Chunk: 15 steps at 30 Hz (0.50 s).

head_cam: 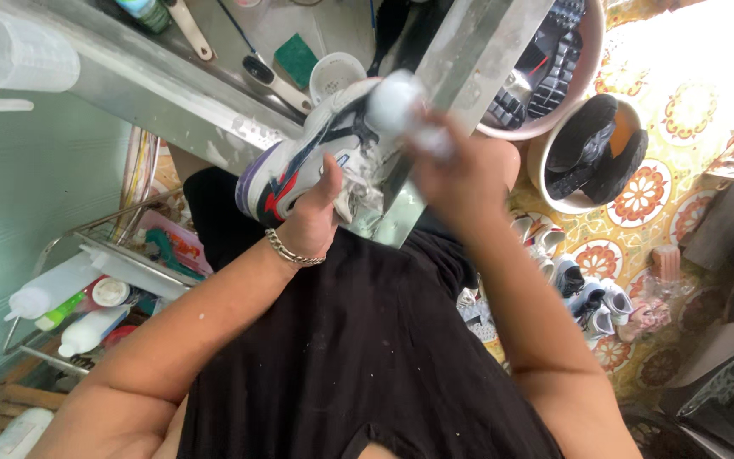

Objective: The person cleans a pair of sneakers by scrubbing the white midsoles and upper surfaces with a brush and cleaning solution, then laces them.

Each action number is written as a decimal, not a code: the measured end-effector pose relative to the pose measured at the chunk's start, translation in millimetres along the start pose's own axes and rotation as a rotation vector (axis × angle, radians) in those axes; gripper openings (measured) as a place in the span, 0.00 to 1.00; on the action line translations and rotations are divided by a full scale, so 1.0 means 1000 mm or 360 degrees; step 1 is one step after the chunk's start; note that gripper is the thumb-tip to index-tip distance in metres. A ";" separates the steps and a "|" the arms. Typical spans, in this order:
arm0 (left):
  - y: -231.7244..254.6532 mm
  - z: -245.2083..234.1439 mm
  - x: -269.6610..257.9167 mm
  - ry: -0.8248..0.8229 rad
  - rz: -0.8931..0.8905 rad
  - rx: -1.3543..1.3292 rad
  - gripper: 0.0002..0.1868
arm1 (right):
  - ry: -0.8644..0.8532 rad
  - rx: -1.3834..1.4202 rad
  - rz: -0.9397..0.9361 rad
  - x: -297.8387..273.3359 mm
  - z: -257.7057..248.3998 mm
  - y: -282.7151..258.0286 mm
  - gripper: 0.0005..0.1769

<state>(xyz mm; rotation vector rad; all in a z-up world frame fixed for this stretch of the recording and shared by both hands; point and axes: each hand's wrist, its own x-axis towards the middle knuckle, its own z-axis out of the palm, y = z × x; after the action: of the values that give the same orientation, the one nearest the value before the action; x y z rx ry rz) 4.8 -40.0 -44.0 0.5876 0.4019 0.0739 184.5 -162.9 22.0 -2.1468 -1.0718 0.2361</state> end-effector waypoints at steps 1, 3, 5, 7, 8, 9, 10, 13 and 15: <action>0.000 0.001 0.000 0.0026 -0.0012 0.0008 0.45 | -0.0050 -0.0024 -0.0107 -0.015 0.003 -0.011 0.16; -0.002 0.001 -0.007 0.0043 -0.0043 -0.0021 0.46 | -0.0114 -0.0020 -0.0112 -0.021 0.002 -0.014 0.17; 0.000 -0.001 -0.005 -0.0032 -0.0029 -0.0084 0.47 | -0.0098 -0.0002 0.0036 0.002 -0.009 0.005 0.16; 0.000 -0.003 -0.004 -0.0083 -0.0040 -0.0083 0.47 | -0.0040 -0.0040 0.0063 0.001 -0.005 0.002 0.15; -0.001 -0.004 -0.002 -0.0112 -0.0037 -0.0081 0.48 | -0.0008 -0.0062 0.0068 0.002 -0.002 0.001 0.15; -0.004 -0.004 -0.001 -0.0079 -0.0026 -0.0079 0.47 | -0.0102 0.0021 0.0015 -0.004 0.001 -0.003 0.15; -0.006 -0.004 -0.004 -0.0042 -0.0026 -0.0071 0.47 | -0.0195 0.0112 -0.0027 -0.018 0.003 -0.012 0.15; -0.008 -0.010 -0.005 -0.0048 -0.0023 -0.0060 0.46 | -0.0209 0.0205 0.0008 0.001 -0.004 0.009 0.13; -0.015 -0.011 -0.011 -0.0046 -0.0049 -0.0056 0.44 | -0.0152 0.0087 0.0050 0.001 -0.008 0.011 0.13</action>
<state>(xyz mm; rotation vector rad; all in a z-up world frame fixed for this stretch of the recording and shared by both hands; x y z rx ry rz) -10.0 -48.3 -56.6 0.5473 0.3808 0.0429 195.9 -170.6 20.4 -2.1228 -1.0732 0.3821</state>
